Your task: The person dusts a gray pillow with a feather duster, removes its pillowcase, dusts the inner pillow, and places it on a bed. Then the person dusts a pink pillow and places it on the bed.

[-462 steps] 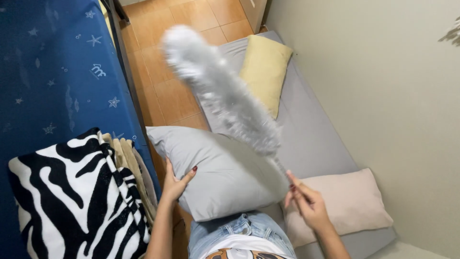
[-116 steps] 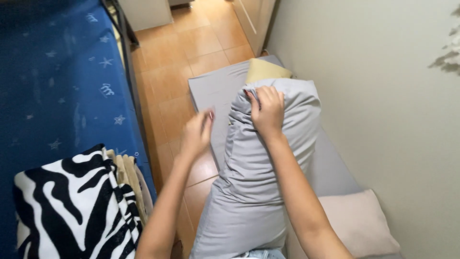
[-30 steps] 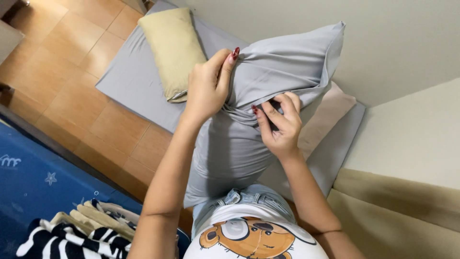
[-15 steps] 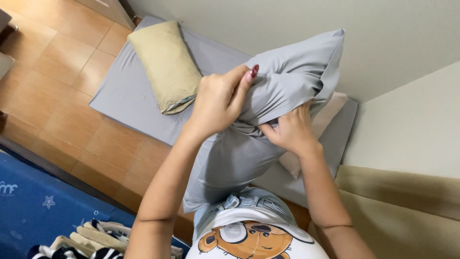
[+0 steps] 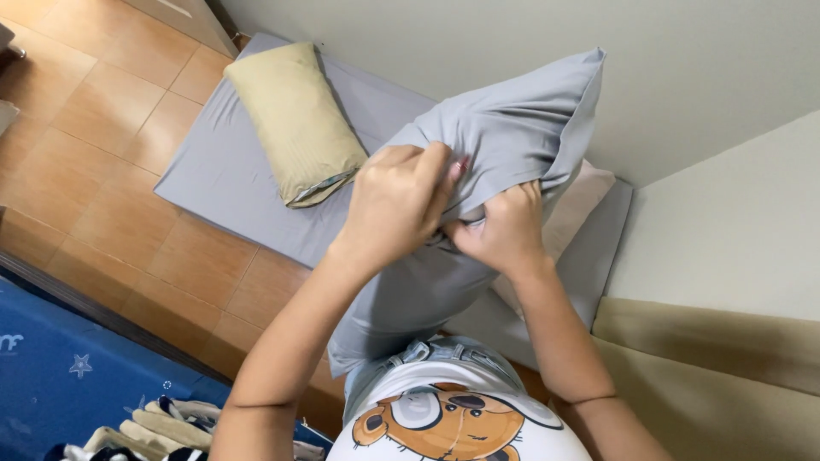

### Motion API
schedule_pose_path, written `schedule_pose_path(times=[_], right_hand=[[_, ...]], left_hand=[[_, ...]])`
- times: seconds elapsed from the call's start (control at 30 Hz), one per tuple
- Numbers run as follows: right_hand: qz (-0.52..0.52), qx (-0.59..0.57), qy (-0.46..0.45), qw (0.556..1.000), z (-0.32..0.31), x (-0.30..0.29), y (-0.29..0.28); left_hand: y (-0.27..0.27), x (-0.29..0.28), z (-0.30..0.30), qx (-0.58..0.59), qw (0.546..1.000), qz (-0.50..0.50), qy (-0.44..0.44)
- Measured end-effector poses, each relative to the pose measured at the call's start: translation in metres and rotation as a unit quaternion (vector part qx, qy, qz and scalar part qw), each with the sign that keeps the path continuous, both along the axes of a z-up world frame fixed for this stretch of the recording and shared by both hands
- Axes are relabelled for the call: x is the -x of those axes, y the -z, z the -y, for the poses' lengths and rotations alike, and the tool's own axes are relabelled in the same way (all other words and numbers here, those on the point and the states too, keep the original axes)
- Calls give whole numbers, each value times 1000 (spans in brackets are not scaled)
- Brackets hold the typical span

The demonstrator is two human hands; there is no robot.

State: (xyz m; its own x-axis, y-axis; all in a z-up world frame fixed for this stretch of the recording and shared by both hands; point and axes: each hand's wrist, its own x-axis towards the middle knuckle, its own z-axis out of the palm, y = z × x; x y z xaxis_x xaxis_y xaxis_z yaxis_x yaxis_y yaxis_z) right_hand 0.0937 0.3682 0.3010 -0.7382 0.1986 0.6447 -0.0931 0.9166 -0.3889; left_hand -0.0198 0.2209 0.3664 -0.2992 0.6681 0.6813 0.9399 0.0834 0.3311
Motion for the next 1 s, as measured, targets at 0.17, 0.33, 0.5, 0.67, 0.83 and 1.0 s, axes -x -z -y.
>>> schedule_pose_path(times=[0.17, 0.33, 0.5, 0.67, 0.83, 1.0], right_hand=[[6, -47, -7, 999, 17, -5, -1], [-12, -36, -24, 999, 29, -20, -7], [-51, 2, -19, 999, 38, -37, 1], [-45, 62, -35, 996, 63, -46, 0], [-32, 108, -47, 993, 70, -61, 9], [-47, 92, -81, 991, 75, -65, -4]], left_hand=[[22, 33, 1, -30, 991, 70, -112], [28, 66, -6, -80, 967, 178, -164], [47, 90, -17, -27, 960, 206, -188], [117, 119, -29, 25, 955, 203, -213], [162, 108, -14, 156, 935, 258, -186], [74, 69, 24, 96, 980, 156, -77]])
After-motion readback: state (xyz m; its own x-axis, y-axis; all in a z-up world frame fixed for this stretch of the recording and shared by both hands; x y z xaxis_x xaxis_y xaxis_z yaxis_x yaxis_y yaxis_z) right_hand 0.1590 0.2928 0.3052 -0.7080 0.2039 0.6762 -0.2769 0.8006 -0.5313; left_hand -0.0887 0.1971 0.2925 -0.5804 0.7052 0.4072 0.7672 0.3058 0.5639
